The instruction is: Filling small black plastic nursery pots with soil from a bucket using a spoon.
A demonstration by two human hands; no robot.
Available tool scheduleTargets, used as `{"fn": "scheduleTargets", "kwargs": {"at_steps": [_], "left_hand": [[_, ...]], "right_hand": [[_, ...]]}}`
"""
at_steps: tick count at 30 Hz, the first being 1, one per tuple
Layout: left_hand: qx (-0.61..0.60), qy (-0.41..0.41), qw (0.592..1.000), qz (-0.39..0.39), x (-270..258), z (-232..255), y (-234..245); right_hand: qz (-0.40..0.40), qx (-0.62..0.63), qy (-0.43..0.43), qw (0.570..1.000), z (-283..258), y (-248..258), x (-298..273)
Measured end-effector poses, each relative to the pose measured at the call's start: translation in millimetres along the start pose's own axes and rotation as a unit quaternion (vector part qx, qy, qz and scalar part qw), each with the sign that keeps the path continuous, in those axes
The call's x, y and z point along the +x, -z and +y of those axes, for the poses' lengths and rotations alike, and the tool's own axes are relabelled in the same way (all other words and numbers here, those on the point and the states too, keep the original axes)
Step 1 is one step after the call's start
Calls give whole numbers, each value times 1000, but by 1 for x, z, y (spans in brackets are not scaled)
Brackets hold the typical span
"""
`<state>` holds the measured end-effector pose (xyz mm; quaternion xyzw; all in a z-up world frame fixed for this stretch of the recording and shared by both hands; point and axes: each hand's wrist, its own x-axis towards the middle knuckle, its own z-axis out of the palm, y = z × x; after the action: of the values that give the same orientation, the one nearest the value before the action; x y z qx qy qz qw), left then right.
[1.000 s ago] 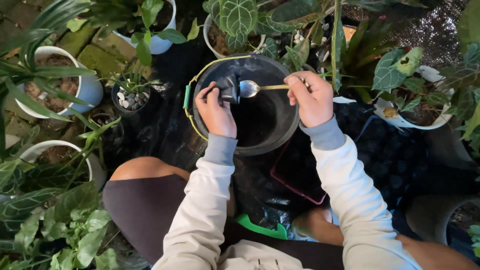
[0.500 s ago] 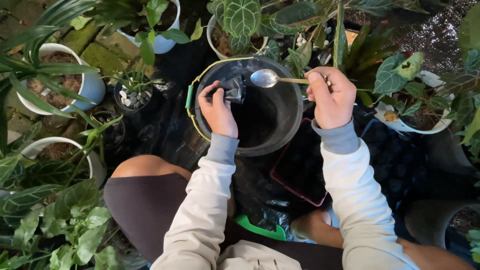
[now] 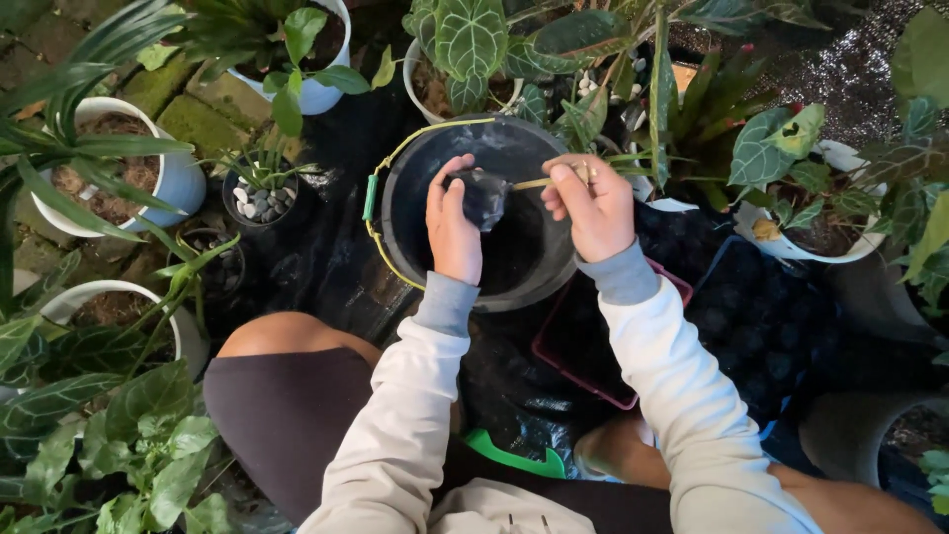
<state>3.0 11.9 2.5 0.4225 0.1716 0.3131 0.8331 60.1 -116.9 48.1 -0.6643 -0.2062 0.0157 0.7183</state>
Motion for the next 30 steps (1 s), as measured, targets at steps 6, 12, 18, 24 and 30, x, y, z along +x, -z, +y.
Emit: {"fn": "scheduleTargets", "kwargs": {"at_steps": [6, 12, 18, 24, 30], "left_hand": [[-6, 20, 1000, 20, -4, 4, -4], [-44, 23, 999, -2, -7, 15, -12], [66, -30, 997, -19, -6, 10, -9], [108, -84, 991, 7, -9, 10, -12], [127, -22, 990, 60, -5, 4, -7]], "right_hand": [[9, 56, -25, 998, 11, 6, 6], [19, 87, -52, 995, 22, 12, 10], [26, 121, -82, 989, 29, 13, 11], [52, 153, -112, 980, 35, 10, 9], [5, 155, -114, 981, 36, 2, 4]]}}
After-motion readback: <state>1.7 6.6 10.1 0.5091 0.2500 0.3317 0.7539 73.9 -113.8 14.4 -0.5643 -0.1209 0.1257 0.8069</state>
